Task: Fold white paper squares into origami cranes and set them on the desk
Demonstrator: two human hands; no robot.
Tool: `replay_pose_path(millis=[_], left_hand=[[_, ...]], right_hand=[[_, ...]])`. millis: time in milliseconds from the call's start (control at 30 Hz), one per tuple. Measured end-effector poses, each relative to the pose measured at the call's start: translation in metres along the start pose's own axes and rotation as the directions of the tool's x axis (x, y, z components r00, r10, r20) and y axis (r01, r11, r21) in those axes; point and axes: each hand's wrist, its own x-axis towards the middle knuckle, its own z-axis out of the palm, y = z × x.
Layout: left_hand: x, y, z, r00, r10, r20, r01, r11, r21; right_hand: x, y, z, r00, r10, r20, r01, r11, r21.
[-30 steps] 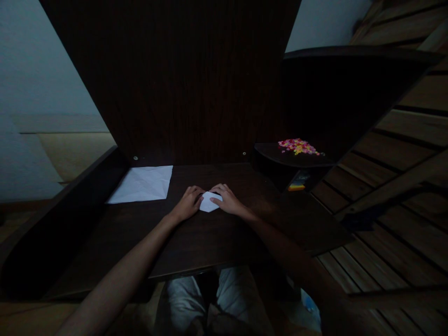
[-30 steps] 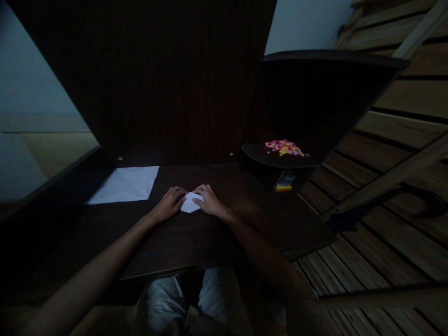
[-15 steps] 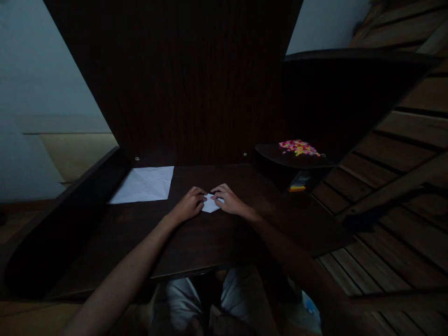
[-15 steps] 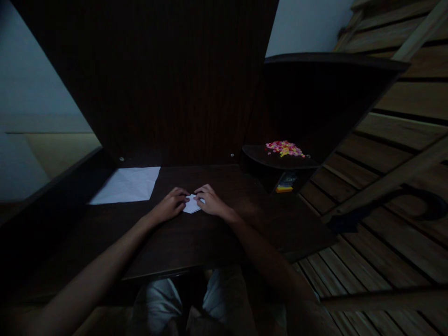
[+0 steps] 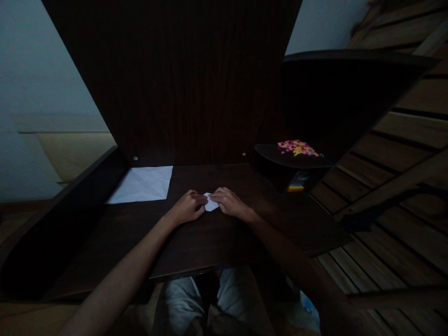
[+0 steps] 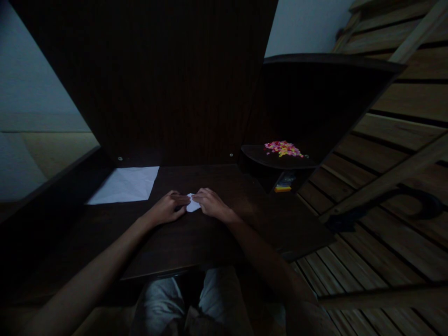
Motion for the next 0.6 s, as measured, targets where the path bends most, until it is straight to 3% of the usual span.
replay_pose_path(millis=[133,333,600], left_hand=[[-0.002,0.002,-0.004,0.998,-0.014,0.067,0.014,1.000,0.000],[-0.003,-0.006,0.001,0.978,-0.151,0.144,0.142,0.987,0.069],[-0.001,-0.014,0.005,0.974,-0.148,0.172,0.133,0.986,0.097]], right_hand=[[-0.001,0.000,-0.001,1.000,0.027,0.009,-0.027,0.999,0.022],[0.000,-0.002,-0.005,0.993,0.108,0.041,-0.112,0.987,0.112],[0.002,0.000,-0.006,0.985,0.159,0.068,-0.169,0.969,0.181]])
